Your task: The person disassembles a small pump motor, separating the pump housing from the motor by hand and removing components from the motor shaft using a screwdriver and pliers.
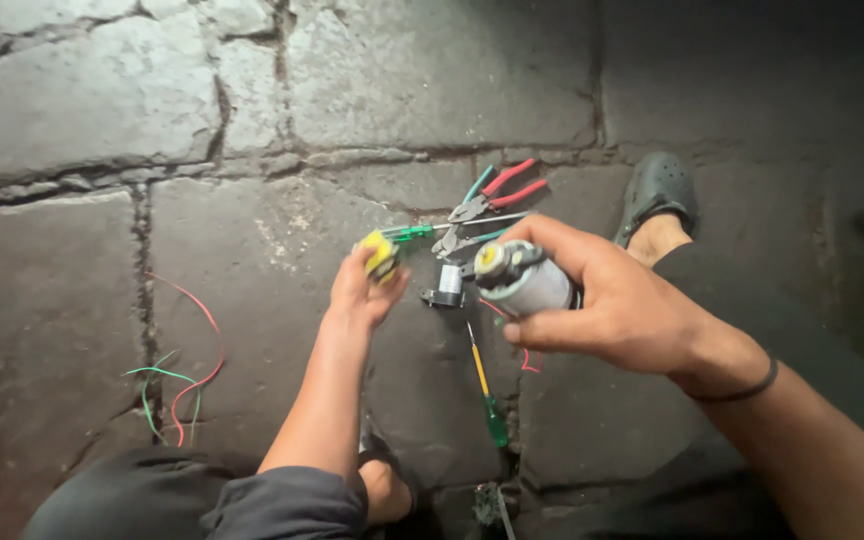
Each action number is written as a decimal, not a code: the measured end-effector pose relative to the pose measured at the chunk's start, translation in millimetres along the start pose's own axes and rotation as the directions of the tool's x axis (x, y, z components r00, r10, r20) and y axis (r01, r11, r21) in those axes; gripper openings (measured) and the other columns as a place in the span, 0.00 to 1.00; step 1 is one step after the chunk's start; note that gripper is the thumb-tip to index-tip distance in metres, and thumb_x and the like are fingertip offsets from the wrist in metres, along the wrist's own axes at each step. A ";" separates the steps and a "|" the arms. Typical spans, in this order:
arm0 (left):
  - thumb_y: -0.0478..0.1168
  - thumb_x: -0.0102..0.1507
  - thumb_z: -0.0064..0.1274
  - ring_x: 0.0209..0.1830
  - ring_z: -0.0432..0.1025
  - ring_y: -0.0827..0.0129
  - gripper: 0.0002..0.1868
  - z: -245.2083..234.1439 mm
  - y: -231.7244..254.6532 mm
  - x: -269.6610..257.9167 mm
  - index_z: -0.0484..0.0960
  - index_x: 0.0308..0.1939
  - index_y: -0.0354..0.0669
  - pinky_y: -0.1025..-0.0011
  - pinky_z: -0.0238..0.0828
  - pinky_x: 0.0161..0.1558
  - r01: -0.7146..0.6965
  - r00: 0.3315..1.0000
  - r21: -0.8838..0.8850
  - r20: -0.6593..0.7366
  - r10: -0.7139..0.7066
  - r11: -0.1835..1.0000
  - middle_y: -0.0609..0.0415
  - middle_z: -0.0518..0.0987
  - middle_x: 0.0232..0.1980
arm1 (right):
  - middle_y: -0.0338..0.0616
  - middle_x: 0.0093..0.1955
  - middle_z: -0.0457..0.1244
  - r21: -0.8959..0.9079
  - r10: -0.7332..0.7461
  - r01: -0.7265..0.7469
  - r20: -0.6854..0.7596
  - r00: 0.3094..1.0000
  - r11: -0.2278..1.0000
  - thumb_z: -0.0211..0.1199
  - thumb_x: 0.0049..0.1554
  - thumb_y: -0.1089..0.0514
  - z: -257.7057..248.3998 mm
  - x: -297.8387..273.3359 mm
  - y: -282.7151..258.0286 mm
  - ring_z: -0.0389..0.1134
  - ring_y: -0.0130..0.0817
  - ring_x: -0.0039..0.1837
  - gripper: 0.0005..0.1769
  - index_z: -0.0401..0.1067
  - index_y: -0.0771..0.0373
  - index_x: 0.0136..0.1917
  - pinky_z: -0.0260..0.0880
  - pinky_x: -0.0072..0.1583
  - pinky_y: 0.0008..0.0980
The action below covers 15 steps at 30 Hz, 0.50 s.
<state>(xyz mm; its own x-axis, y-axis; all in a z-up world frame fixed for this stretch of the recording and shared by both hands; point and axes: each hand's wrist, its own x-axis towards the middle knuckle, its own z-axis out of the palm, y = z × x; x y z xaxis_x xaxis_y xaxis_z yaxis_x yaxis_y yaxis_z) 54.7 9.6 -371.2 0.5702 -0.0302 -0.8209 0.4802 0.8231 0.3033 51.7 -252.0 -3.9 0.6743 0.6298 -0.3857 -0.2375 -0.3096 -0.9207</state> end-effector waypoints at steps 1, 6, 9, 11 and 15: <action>0.43 0.64 0.50 0.47 0.74 0.54 0.17 29.8 13.3 -14.3 0.74 0.55 0.43 0.48 0.77 0.55 -0.041 0.998 0.009 0.054 0.040 0.999 0.46 0.77 0.49 | 0.37 0.42 0.67 0.043 0.018 -0.018 -0.016 1.000 0.999 0.68 0.49 0.60 -0.6 -1.3 -0.5 0.70 0.25 0.43 0.24 0.68 0.63 0.59 0.71 0.45 0.29; 0.42 0.64 0.55 0.53 0.77 0.48 0.22 146.7 65.5 -133.4 0.72 0.58 0.33 0.49 0.73 0.62 -0.129 0.790 -0.034 0.600 0.123 0.991 0.42 0.79 0.52 | 0.43 0.41 0.66 0.266 -0.038 0.042 -0.023 0.999 0.963 0.65 0.52 0.56 -1.2 -6.1 -0.5 0.67 0.29 0.41 0.28 0.66 0.69 0.64 0.69 0.44 0.32; 0.41 0.64 0.56 0.54 0.76 0.48 0.22 183.3 82.8 -202.8 0.72 0.56 0.30 0.46 0.73 0.64 -0.181 0.720 0.076 0.690 0.079 0.981 0.41 0.79 0.51 | 0.46 0.40 0.66 0.370 -0.080 0.067 0.019 0.997 0.927 0.63 0.54 0.52 -0.8 -13.1 -4.5 0.67 0.31 0.39 0.29 0.66 0.72 0.63 0.68 0.43 0.32; 0.42 0.62 0.57 0.52 0.76 0.51 0.22 187.1 79.2 -242.9 0.74 0.55 0.31 0.46 0.73 0.62 -0.262 0.680 0.187 0.732 0.044 0.947 0.41 0.80 0.50 | 0.46 0.39 0.67 0.332 -0.028 0.025 0.005 1.000 0.943 0.62 0.53 0.51 -1.8 -17.8 -8.5 0.67 0.30 0.38 0.28 0.68 0.68 0.62 0.68 0.41 0.31; 0.43 0.58 0.57 0.50 0.75 0.62 0.18 182.7 74.0 -285.6 0.75 0.51 0.43 0.51 0.74 0.58 -0.275 0.768 0.280 0.640 0.034 0.920 0.52 0.79 0.47 | 0.44 0.40 0.67 0.293 -0.009 -0.003 0.038 0.999 0.956 0.62 0.55 0.50 2.7 -14.5 -4.4 0.66 0.28 0.37 0.21 0.71 0.71 0.52 0.66 0.39 0.29</action>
<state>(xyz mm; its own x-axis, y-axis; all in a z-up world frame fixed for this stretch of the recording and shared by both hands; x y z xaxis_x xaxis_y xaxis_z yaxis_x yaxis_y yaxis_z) 49.1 -24.5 -25.9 0.8808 -0.3580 -0.3100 0.4718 0.6065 0.6400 41.1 -257.8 5.6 0.6490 0.6593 -0.3796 -0.4338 -0.0892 -0.8966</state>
